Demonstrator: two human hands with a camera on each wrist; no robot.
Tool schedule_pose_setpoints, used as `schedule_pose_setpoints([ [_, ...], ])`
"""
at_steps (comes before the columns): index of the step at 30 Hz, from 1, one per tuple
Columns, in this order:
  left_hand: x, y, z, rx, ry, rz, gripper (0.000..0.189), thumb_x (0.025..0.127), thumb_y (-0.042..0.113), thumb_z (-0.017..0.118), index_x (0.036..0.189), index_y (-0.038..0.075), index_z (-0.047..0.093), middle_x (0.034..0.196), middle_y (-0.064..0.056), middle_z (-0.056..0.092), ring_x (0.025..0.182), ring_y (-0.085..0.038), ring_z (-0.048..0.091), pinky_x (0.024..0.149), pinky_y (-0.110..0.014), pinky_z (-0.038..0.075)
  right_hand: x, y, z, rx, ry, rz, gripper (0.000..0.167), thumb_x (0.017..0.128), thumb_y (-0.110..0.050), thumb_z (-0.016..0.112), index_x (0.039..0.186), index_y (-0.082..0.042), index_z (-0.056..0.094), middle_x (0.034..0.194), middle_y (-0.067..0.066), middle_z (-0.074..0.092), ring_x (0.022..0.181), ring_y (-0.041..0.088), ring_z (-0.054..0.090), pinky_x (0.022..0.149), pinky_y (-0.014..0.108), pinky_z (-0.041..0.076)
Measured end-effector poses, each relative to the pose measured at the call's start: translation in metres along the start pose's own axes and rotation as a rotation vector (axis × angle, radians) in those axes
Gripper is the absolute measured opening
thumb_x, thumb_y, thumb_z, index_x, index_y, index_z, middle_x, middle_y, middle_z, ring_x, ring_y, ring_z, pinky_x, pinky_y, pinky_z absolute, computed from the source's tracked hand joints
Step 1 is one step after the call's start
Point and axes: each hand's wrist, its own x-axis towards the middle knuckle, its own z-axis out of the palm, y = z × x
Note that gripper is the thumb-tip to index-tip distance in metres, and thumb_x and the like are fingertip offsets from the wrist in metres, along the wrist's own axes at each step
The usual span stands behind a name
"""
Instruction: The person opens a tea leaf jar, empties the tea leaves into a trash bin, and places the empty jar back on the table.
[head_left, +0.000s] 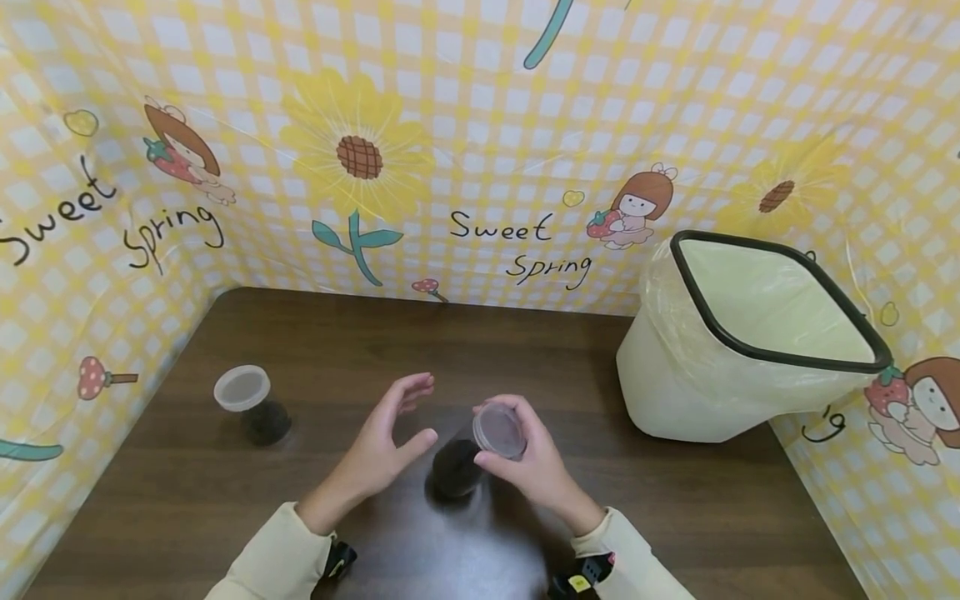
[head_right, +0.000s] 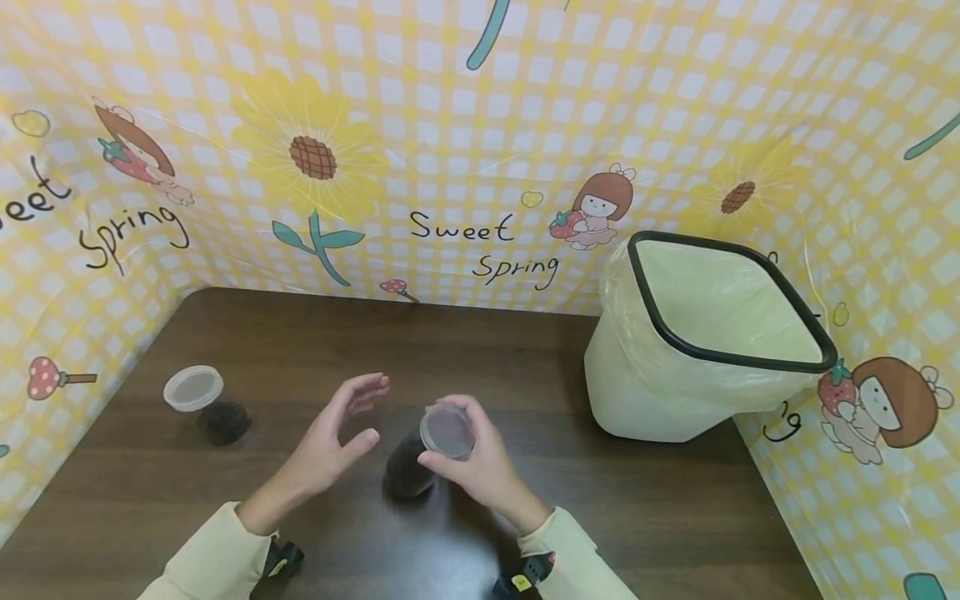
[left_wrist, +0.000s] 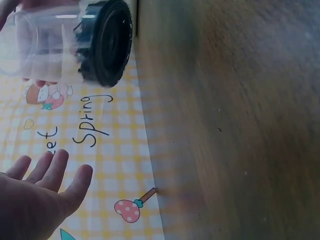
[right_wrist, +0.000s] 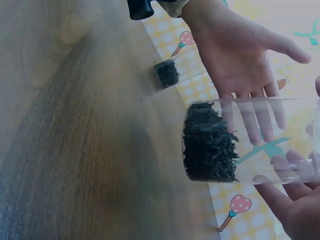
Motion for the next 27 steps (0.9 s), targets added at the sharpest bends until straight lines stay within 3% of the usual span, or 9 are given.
schedule_pose_setpoints([
  [7,0.002,0.007,0.005,0.052,-0.072,-0.081,0.087,0.081,0.014,0.085,0.152,0.005,0.036,0.153,-0.013,0.045,0.14,-0.034,0.042,0.111,-0.059,0.033,0.002,0.003,0.002,0.101,0.077,0.006,0.056,0.085,0.005,0.076,0.133,0.005,0.047,0.129,0.028,0.061,0.121,0.018,0.06,0.101,0.026,0.046],
  [14,0.003,0.009,0.013,0.139,-0.14,-0.181,0.108,0.076,0.034,0.091,0.159,0.013,0.026,0.161,-0.012,0.032,0.148,-0.034,0.031,0.112,-0.063,0.03,0.005,0.001,0.004,0.142,0.128,-0.034,0.055,0.088,-0.002,0.077,0.132,0.009,0.046,0.129,0.013,0.065,0.123,0.037,0.059,0.102,0.029,0.046],
  [21,0.006,0.003,0.022,0.218,-0.168,-0.176,0.12,0.07,0.044,0.093,0.161,0.013,0.022,0.163,-0.014,0.028,0.148,-0.034,0.03,0.112,-0.06,0.032,0.007,-0.001,0.006,0.198,0.14,-0.053,0.057,0.088,-0.004,0.077,0.134,0.009,0.045,0.128,0.041,0.054,0.124,0.029,0.06,0.103,0.029,0.046],
  [27,0.009,0.0,0.029,0.254,-0.166,-0.172,0.123,0.066,0.048,0.094,0.16,0.012,0.023,0.163,-0.012,0.029,0.147,-0.032,0.032,0.112,-0.057,0.034,0.008,-0.001,0.007,0.206,0.136,-0.06,0.058,0.089,-0.003,0.076,0.134,0.012,0.042,0.128,0.044,0.051,0.125,0.026,0.059,0.103,0.028,0.046],
])
